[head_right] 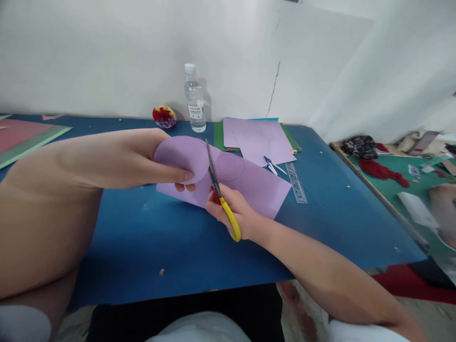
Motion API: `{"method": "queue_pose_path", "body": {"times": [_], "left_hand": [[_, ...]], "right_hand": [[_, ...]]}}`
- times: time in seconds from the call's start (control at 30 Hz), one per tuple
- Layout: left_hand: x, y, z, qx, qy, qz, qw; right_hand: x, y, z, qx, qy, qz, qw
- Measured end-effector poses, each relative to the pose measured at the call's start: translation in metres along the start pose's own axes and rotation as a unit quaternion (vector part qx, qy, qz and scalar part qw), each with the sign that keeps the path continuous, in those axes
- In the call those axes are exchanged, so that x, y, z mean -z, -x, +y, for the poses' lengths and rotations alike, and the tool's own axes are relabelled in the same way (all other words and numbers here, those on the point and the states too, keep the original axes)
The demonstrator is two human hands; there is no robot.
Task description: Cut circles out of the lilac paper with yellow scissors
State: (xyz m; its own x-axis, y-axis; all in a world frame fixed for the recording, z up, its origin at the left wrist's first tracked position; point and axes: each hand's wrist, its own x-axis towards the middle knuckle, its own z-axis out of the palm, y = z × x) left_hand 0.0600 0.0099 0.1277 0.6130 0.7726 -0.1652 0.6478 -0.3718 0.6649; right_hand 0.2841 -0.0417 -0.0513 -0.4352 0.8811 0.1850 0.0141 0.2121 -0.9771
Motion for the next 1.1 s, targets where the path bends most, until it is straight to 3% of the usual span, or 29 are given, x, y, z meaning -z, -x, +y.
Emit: {"method": "queue_pose_path", "body": {"times": [0.1, 0.3, 0.83, 1.1], "left_hand": [[-0.001, -0.002, -0.001, 0.028, 0.04, -0.06, 0.997], [-0.005, -0.005, 0.002, -0.004, 0.071, -0.066, 0.995], [-0.005, -0.005, -0.001, 0.017, 0.076, -0.078, 0.994], [-0.008, -0.005, -0.002, 0.023, 0.191, -0.104, 0.976]], "right_hand": [[-0.001, 0.0, 0.004, -0.001, -0.028, -0.004, 1.0], [-0.002, 0.001, 0.003, -0.01, -0.054, 0.008, 0.998], [-0.001, -0.002, 0.005, 0.039, 0.003, 0.022, 0.999], [-0.001, -0.002, -0.006, 0.031, 0.004, 0.031, 0.999]]}}
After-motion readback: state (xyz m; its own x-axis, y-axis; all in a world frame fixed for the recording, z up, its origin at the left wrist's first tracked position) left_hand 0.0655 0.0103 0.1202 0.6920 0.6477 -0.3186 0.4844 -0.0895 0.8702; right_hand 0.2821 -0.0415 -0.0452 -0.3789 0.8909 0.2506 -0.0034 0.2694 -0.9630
